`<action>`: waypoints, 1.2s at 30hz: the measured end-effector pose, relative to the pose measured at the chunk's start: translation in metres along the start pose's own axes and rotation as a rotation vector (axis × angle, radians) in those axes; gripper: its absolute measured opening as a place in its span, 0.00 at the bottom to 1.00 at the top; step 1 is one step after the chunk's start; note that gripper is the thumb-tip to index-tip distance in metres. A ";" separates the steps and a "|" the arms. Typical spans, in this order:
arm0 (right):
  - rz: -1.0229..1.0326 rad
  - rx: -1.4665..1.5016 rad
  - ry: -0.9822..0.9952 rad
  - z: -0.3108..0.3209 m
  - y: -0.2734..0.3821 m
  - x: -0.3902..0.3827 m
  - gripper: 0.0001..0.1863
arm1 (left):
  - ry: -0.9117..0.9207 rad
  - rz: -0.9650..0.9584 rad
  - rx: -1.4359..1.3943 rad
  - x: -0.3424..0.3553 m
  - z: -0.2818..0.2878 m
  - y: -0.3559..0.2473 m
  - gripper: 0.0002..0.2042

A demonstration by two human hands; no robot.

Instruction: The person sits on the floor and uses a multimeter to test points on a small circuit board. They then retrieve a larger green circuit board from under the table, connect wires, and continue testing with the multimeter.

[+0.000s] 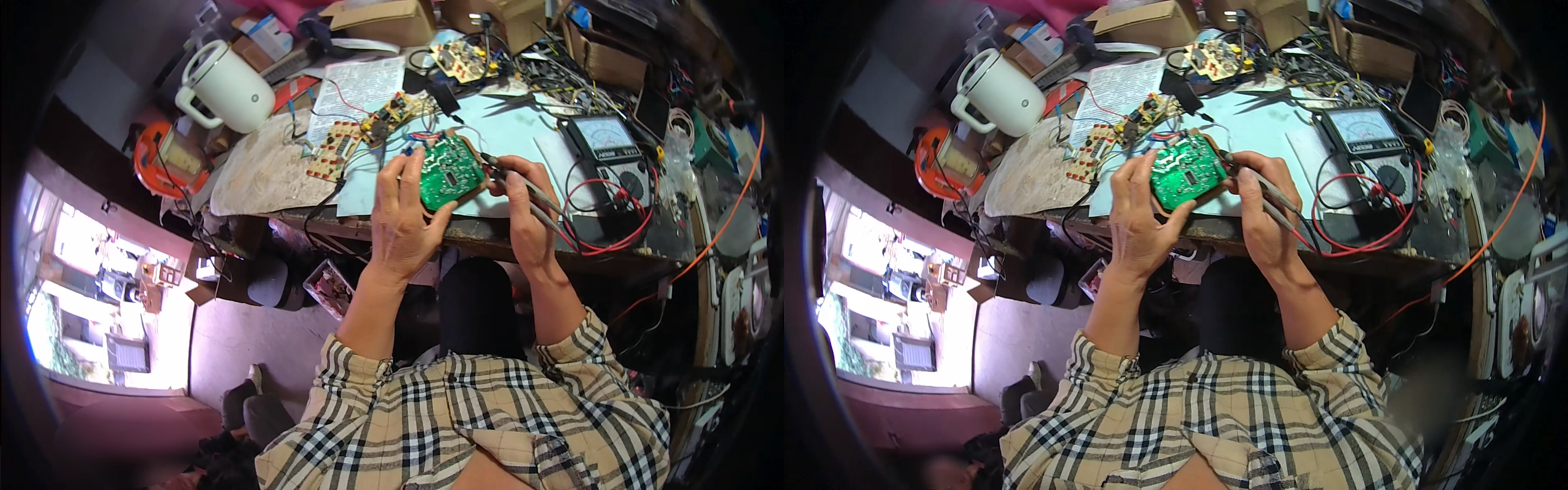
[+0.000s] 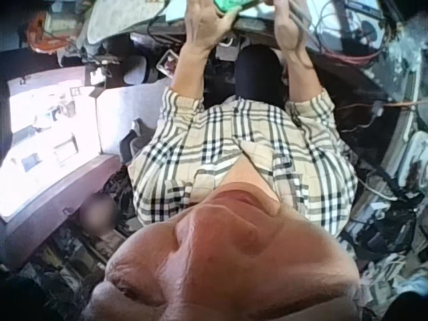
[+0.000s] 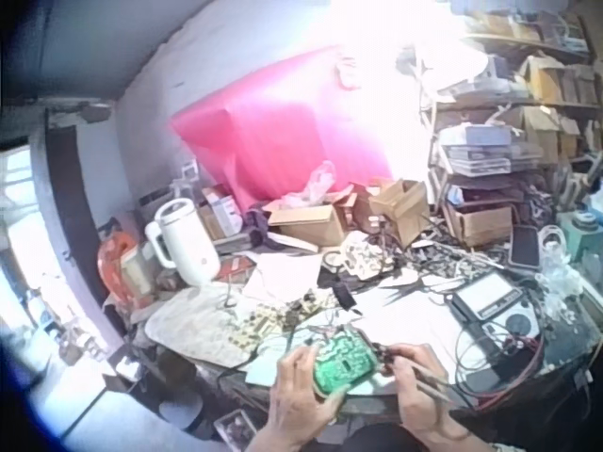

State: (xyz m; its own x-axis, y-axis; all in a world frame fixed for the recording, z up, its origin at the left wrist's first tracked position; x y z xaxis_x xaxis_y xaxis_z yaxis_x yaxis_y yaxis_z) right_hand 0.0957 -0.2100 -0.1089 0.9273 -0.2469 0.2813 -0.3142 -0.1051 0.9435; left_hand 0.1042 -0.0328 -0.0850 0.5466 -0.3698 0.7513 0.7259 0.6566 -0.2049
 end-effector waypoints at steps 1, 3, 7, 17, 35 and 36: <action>0.010 0.000 -0.004 0.001 -0.001 0.001 0.12 | -0.012 0.007 -0.002 0.000 -0.003 0.000 0.40; 0.027 -0.029 0.004 0.000 -0.002 0.000 0.12 | -0.025 0.059 -0.060 -0.002 -0.003 -0.001 0.40; 0.023 -0.040 -0.019 -0.002 0.000 0.000 0.11 | -0.035 0.131 -0.113 -0.005 -0.008 -0.005 0.38; 0.028 -0.127 -0.047 0.001 -0.004 -0.001 0.12 | -0.036 0.078 -0.042 -0.011 0.001 0.005 0.31; 0.092 -0.185 -0.065 -0.006 0.005 -0.004 0.11 | 0.014 0.226 0.040 0.058 -0.042 0.065 0.23; 0.090 -0.182 -0.058 -0.005 0.004 -0.004 0.11 | 0.032 0.196 0.064 0.064 -0.045 0.062 0.25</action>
State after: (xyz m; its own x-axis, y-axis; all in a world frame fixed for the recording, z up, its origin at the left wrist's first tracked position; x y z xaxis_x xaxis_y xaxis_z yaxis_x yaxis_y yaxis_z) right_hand 0.0924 -0.2044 -0.1056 0.8822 -0.3031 0.3604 -0.3485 0.0943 0.9325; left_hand 0.2030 -0.0451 -0.0778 0.6885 -0.2509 0.6805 0.5769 0.7580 -0.3042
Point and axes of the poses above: each hand's wrist, its own x-axis towards the middle knuckle, its own z-axis out of the back of the hand, y = z × x, the point moved 3 cm from there along x, towards the middle knuckle, and after that the axes turned 12 degrees about -z, right-handed, at the moved point
